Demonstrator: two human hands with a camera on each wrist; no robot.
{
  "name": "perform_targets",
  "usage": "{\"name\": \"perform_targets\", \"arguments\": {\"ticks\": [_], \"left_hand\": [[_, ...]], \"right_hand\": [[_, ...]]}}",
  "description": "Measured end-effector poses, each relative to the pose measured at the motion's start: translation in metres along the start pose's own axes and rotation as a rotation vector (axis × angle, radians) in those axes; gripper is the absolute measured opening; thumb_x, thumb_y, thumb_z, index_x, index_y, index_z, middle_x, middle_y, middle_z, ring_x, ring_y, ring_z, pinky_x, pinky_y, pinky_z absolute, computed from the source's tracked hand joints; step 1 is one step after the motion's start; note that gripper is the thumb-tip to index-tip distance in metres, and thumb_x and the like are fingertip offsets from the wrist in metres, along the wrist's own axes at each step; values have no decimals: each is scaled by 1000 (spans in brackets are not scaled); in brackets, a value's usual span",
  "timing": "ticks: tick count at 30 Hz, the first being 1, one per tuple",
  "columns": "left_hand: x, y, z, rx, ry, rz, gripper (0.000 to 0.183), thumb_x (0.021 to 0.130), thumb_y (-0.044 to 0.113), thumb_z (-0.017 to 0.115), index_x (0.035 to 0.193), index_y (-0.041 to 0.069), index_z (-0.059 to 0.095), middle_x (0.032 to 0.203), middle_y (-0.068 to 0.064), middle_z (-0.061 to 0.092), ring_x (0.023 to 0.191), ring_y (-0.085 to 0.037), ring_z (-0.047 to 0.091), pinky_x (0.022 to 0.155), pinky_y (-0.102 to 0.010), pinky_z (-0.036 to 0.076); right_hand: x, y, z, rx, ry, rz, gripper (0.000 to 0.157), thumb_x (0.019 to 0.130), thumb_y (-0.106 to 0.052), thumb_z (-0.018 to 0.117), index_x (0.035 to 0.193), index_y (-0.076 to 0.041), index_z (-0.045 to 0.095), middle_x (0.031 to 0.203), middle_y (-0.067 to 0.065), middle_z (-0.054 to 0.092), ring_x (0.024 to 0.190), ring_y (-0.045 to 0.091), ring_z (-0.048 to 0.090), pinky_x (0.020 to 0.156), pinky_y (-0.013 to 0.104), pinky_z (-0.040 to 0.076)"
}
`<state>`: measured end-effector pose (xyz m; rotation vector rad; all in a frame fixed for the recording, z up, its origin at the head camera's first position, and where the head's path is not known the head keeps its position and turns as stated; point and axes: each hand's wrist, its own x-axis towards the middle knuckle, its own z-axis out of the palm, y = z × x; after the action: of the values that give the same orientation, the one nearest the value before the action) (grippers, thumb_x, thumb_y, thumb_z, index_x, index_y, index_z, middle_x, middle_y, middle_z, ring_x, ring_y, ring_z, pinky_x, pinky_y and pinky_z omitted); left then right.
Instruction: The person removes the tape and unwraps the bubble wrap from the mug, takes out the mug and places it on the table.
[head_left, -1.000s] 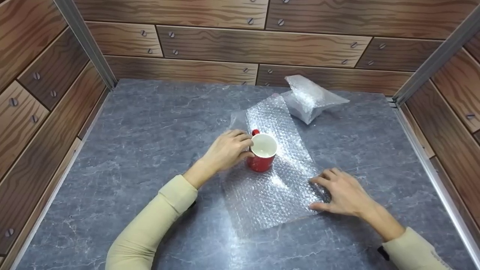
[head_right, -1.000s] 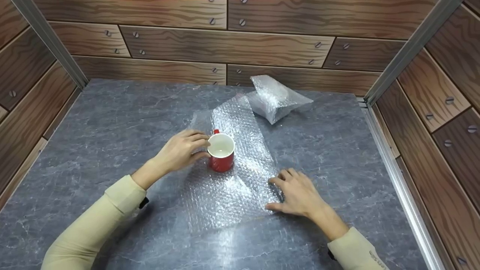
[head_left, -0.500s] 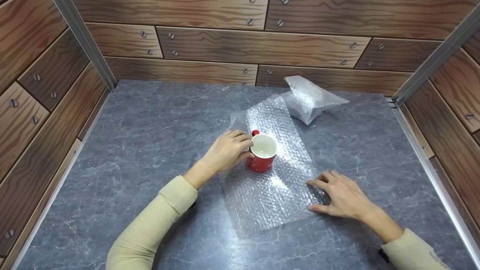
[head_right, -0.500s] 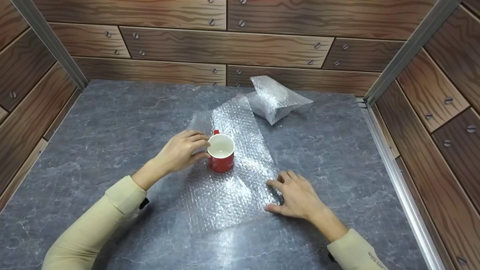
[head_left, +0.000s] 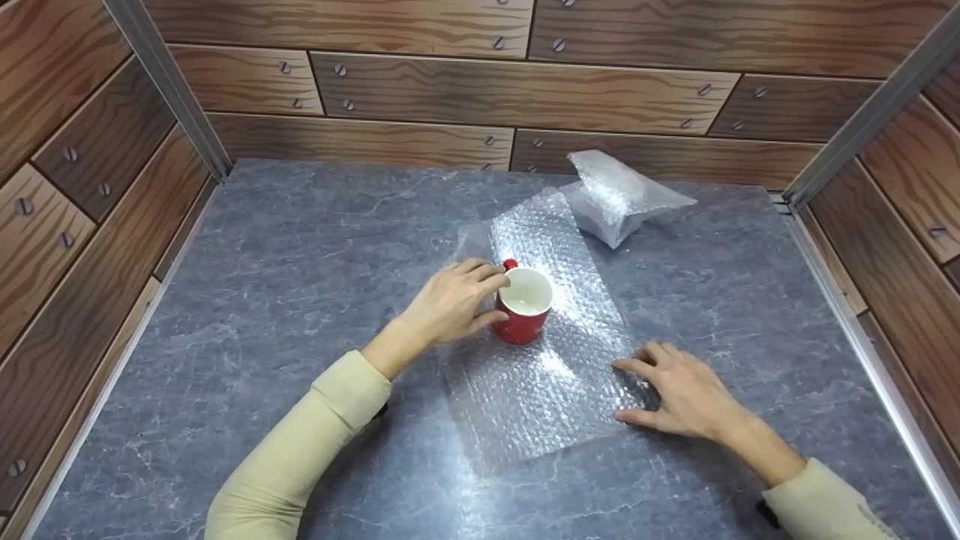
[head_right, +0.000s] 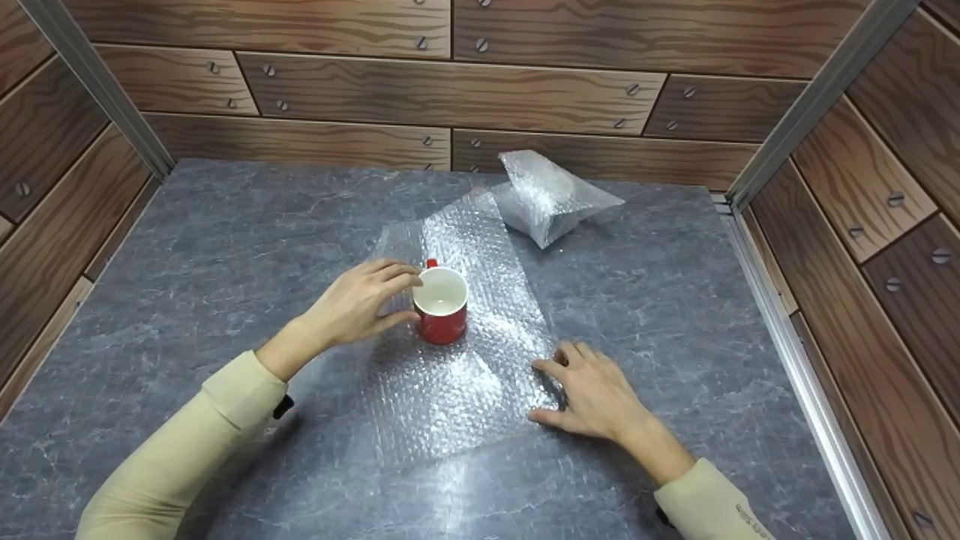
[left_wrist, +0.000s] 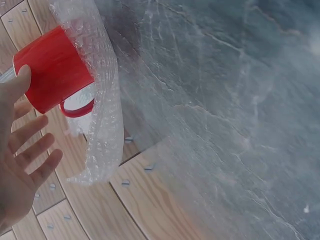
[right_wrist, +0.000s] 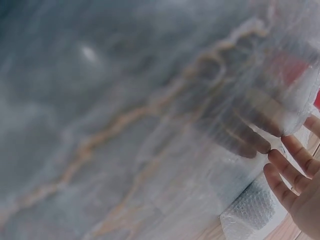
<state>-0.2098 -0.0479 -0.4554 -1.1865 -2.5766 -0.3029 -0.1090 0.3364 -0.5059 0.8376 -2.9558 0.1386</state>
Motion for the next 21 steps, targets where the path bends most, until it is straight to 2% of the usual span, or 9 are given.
{"name": "perform_targets", "arguments": {"ticks": [7, 10, 14, 18, 21], "left_hand": [[-10, 0, -2, 12, 31, -1, 47, 97, 44, 74, 129, 11, 62, 136, -11, 68, 127, -30, 65, 111, -46, 55], [-16, 1, 0, 49, 11, 2, 51, 96, 46, 74, 132, 12, 62, 138, -11, 67, 128, -30, 64, 112, -47, 55], [-27, 3, 5, 106, -37, 10, 55, 97, 51, 71, 134, 13, 62, 139, -11, 67, 126, -30, 65, 107, -45, 57], [-38, 1, 12, 141, -48, 31, 54, 96, 57, 70, 127, 13, 64, 133, -9, 69, 121, -29, 66, 105, -43, 56], [-45, -3, 16, 143, -58, 40, 54, 95, 59, 70, 123, 13, 65, 129, -10, 69, 120, -29, 67, 107, -45, 55]], "right_hand": [[1, 0, -1, -1, 4, -1, 80, 78, -78, 75, 137, -25, 70, 114, 2, 65, 96, 15, 58, 75, 37, 55], [0, -1, -1, 0, -6, 2, 81, 78, -78, 75, 138, -24, 70, 116, 3, 66, 99, 17, 60, 77, 40, 58], [1, -1, -2, -4, -17, 3, 81, 78, -78, 75, 138, -24, 69, 116, 3, 67, 102, 19, 61, 79, 42, 59], [2, -2, -3, -12, -17, -3, 81, 78, -78, 75, 138, -24, 69, 116, 4, 67, 103, 20, 61, 79, 42, 59], [2, -2, -2, -16, -14, -7, 81, 78, -78, 75, 138, -24, 69, 116, 4, 67, 104, 20, 61, 80, 42, 59]]}}
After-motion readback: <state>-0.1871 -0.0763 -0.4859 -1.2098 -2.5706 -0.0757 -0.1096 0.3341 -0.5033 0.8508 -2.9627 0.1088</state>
